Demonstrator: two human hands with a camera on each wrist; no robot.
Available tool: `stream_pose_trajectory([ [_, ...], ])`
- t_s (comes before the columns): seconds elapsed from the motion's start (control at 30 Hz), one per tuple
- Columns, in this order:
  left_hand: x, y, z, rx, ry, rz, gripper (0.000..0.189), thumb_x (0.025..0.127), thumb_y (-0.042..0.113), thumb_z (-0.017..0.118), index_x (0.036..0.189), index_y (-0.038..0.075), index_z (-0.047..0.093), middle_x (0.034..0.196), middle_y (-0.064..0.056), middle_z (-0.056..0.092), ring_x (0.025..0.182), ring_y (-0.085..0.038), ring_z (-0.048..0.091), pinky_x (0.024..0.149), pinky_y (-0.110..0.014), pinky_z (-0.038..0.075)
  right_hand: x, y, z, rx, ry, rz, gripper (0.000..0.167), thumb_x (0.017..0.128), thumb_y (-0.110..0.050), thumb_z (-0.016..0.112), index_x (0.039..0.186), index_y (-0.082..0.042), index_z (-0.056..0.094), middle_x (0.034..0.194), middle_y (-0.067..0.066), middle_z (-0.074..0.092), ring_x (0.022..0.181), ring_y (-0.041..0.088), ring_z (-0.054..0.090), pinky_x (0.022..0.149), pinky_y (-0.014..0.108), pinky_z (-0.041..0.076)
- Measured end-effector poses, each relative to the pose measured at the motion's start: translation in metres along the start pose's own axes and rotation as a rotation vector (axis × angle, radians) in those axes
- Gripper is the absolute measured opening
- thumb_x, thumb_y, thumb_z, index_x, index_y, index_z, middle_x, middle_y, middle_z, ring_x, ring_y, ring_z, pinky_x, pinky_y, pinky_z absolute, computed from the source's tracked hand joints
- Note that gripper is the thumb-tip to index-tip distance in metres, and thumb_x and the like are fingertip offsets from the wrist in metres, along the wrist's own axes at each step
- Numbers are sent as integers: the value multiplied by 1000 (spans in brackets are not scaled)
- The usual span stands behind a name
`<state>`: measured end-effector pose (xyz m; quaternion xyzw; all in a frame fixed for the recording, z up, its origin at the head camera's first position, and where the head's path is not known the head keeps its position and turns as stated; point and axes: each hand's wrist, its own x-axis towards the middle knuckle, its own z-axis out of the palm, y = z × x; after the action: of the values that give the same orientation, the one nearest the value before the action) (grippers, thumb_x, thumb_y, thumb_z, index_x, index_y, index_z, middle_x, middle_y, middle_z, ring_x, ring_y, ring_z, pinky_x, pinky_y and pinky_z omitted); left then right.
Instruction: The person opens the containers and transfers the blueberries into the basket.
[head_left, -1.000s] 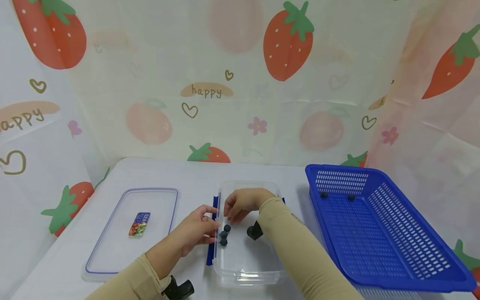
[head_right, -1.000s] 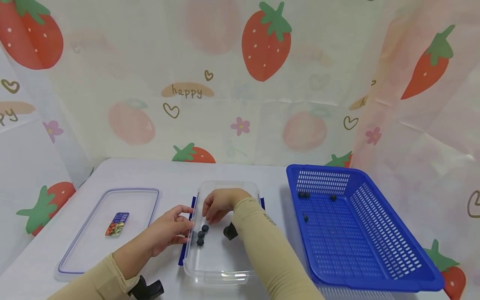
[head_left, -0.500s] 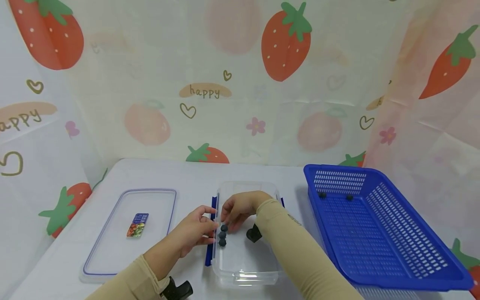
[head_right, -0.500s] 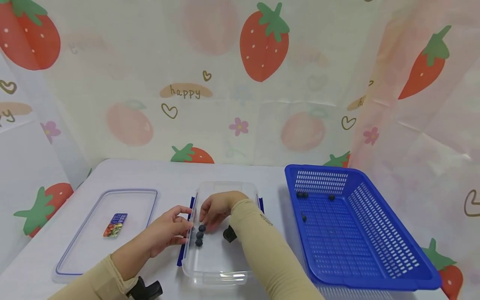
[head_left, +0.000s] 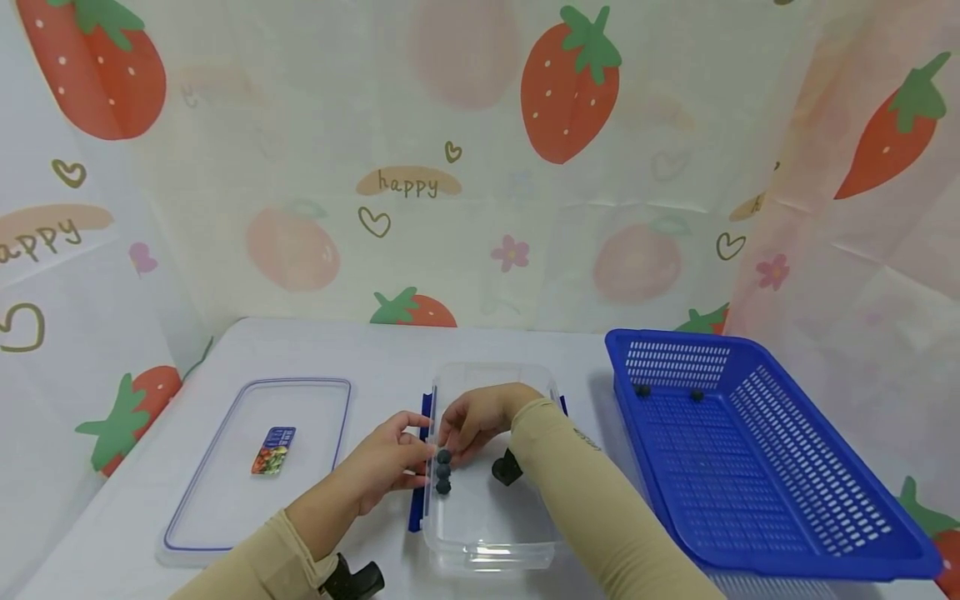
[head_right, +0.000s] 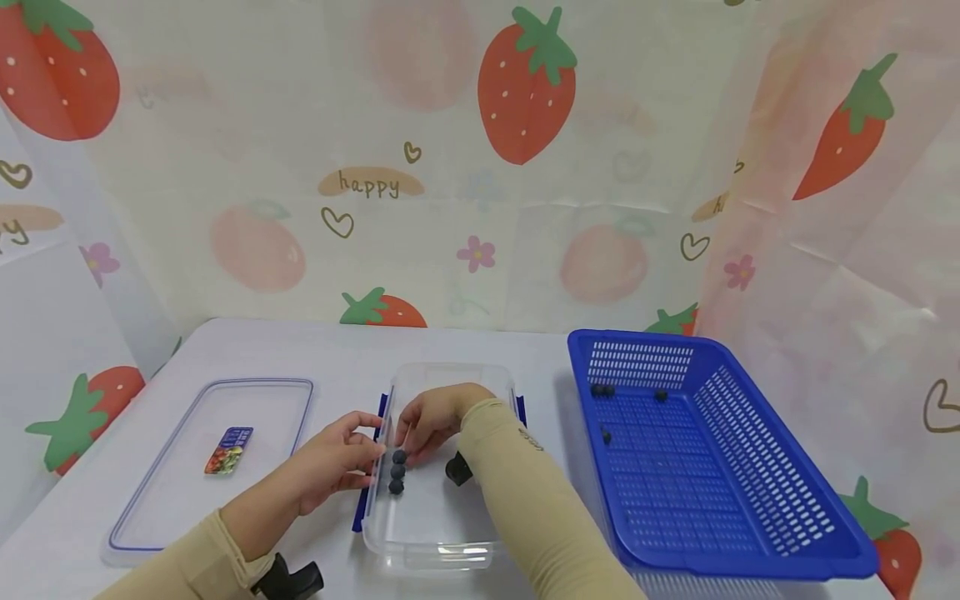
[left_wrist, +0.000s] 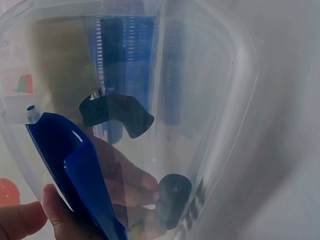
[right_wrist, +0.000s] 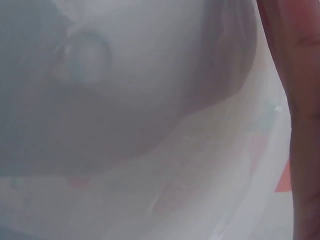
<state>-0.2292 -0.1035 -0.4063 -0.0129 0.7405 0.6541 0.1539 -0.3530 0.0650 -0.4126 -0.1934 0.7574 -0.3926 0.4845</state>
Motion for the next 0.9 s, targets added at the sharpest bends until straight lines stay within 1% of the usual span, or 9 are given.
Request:
stream_pose_trajectory([
  [0.1, 1, 0, -1, -4, 0, -1, 41, 87, 9, 59, 125, 8, 43, 84, -11, 55, 71, -20, 55, 64, -31, 55, 0, -1, 0, -20, -1, -15, 17, 82, 5, 61, 98, 1, 64, 93, 16, 67, 82, 23, 65, 78, 34, 53],
  [0.27, 2, -1, -2, -7, 5, -13, 39, 87, 9, 58, 124, 10, 44, 83, -11, 54, 71, -20, 55, 66, -31, 55, 0, -2, 0, -60, 28, -52, 18, 81, 7, 60, 96, -1, 65, 92, 14, 67, 81, 22, 64, 78, 33, 53],
  [0.5, 1, 0, -2, -8, 2, -9, 39, 87, 8, 57, 124, 10, 44, 82, -11, 54, 70, -20, 55, 66, -31, 55, 0, -2, -2, -48, 35, -84, 16, 82, 6, 59, 96, -1, 64, 90, 14, 67, 82, 22, 65, 78, 34, 53],
  [0.7, -1, 2, -1, -1, -4, -4, 39, 88, 10, 57, 125, 9, 43, 83, -11, 54, 71, -20, 55, 66, -31, 55, -2, -4, -2, -69, 60, -112, 13, 82, 5, 60, 93, 0, 64, 90, 13, 68, 81, 21, 65, 78, 34, 53],
  [0.9, -2, 1, -1, -1, -1, 1, 40, 88, 10, 58, 125, 9, 44, 81, -11, 53, 70, -20, 54, 65, -31, 55, -3, -7, 1, -77, 86, -144, 7, 81, 2, 64, 87, -1, 63, 83, 11, 67, 75, 19, 65, 75, 34, 54],
])
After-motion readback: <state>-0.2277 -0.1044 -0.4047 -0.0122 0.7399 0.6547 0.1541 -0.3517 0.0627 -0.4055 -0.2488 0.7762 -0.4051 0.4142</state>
